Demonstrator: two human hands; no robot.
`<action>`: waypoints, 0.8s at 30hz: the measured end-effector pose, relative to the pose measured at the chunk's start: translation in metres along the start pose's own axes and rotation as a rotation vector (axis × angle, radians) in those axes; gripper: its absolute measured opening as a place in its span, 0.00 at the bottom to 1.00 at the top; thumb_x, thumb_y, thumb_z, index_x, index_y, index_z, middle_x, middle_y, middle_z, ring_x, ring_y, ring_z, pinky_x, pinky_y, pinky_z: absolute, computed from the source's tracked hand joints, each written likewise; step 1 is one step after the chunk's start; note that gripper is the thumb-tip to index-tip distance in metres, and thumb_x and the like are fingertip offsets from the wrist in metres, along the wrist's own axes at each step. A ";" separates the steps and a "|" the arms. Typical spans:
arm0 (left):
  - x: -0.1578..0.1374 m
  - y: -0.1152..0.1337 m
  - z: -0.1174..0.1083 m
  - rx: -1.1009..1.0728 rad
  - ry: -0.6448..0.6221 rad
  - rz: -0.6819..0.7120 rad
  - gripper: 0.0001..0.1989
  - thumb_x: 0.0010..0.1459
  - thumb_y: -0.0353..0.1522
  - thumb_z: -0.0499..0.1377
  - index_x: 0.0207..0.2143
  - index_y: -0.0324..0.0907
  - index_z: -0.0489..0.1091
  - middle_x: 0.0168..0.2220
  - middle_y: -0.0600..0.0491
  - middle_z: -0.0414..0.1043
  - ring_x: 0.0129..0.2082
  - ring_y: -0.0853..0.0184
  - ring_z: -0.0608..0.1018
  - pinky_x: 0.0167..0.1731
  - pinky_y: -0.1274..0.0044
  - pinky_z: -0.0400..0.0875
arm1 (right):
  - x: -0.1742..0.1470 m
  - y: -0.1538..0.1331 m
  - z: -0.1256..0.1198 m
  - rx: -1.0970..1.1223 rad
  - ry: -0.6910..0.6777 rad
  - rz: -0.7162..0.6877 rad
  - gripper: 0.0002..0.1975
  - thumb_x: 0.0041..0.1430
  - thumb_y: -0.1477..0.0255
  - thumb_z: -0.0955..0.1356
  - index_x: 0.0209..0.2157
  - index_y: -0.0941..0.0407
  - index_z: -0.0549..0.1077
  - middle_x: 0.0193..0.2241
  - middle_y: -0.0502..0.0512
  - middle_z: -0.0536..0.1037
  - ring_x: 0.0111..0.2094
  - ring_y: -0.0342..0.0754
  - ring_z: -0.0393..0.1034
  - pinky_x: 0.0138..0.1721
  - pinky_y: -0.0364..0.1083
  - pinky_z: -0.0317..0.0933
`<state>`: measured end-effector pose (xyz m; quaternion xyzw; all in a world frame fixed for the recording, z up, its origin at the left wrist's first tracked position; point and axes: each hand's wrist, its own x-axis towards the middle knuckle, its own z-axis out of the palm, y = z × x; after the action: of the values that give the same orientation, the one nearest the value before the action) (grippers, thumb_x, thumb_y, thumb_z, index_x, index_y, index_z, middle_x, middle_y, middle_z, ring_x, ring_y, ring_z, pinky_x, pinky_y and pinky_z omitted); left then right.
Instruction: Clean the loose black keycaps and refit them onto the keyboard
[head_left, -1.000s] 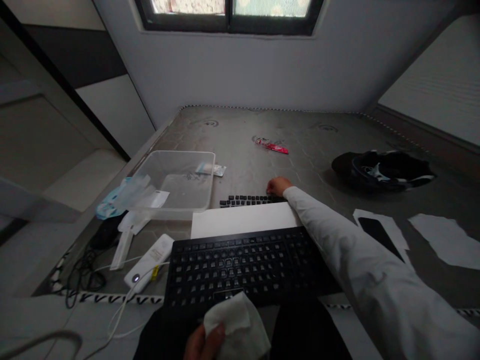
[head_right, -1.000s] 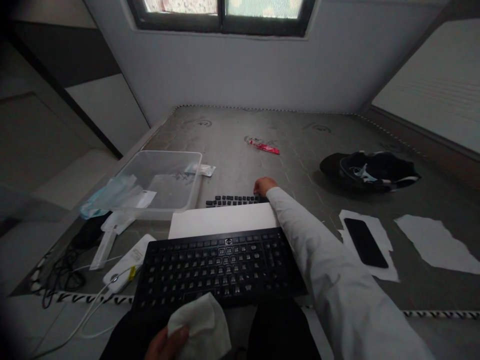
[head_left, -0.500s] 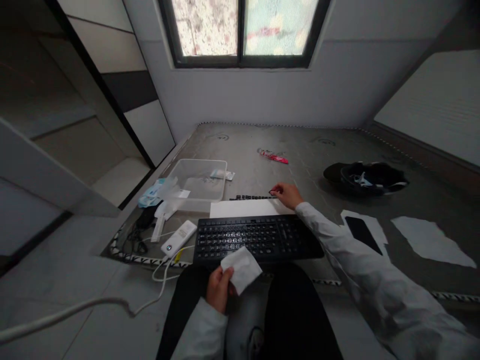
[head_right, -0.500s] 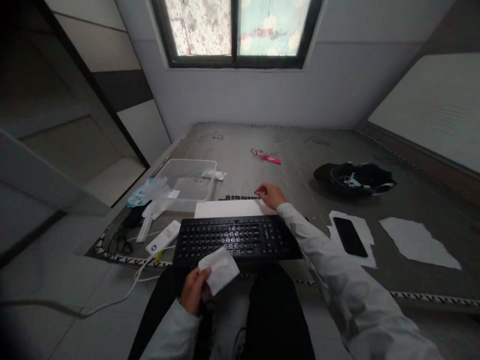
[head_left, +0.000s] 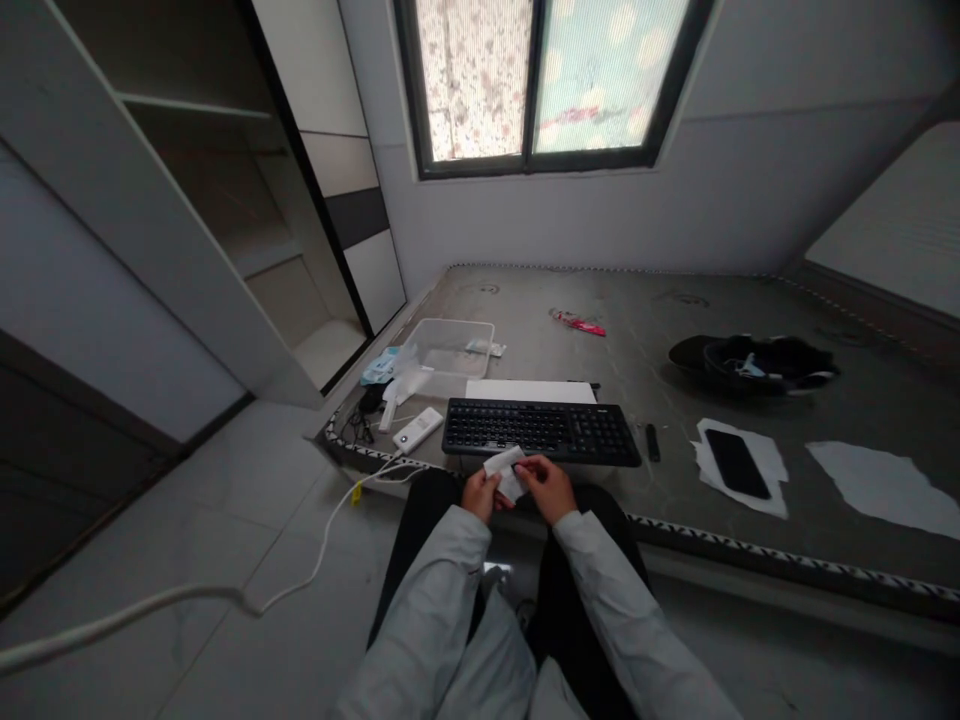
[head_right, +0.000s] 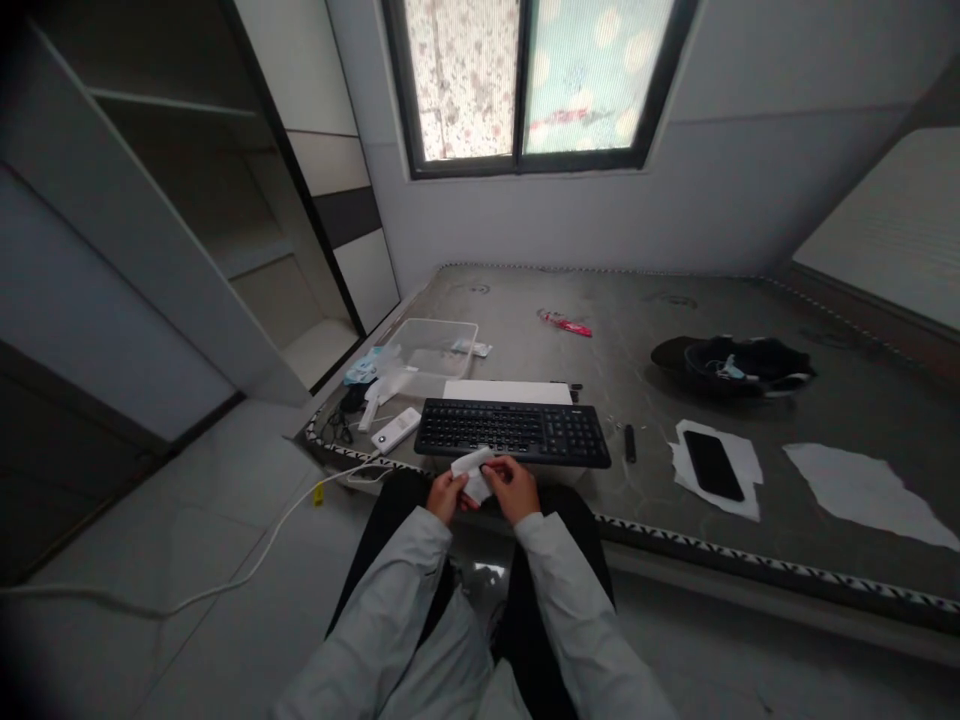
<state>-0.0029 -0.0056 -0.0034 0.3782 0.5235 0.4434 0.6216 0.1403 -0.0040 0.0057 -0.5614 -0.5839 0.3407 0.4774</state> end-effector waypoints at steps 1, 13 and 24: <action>-0.004 0.000 -0.001 0.011 -0.028 0.012 0.18 0.46 0.34 0.55 0.39 0.34 0.67 0.20 0.53 0.73 0.12 0.71 0.73 0.10 0.84 0.55 | -0.006 0.005 0.005 0.029 0.014 0.025 0.15 0.47 0.60 0.66 0.30 0.58 0.73 0.24 0.53 0.75 0.25 0.46 0.67 0.28 0.43 0.60; -0.015 -0.001 0.007 0.276 -0.078 0.242 0.21 0.46 0.38 0.59 0.42 0.37 0.71 0.30 0.50 0.76 0.17 0.72 0.73 0.15 0.82 0.64 | -0.019 0.023 0.003 0.172 -0.009 0.070 0.12 0.45 0.65 0.68 0.30 0.58 0.75 0.28 0.54 0.78 0.30 0.49 0.71 0.33 0.46 0.64; -0.007 0.001 0.005 0.353 0.086 0.368 0.16 0.46 0.38 0.60 0.36 0.37 0.73 0.31 0.49 0.77 0.32 0.64 0.76 0.33 0.77 0.70 | -0.020 0.022 -0.004 0.143 0.029 -0.030 0.12 0.50 0.66 0.65 0.36 0.55 0.73 0.34 0.54 0.77 0.36 0.50 0.70 0.41 0.48 0.63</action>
<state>0.0015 -0.0125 0.0004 0.5507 0.5410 0.4665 0.4319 0.1498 -0.0215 -0.0170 -0.5220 -0.5592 0.3663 0.5297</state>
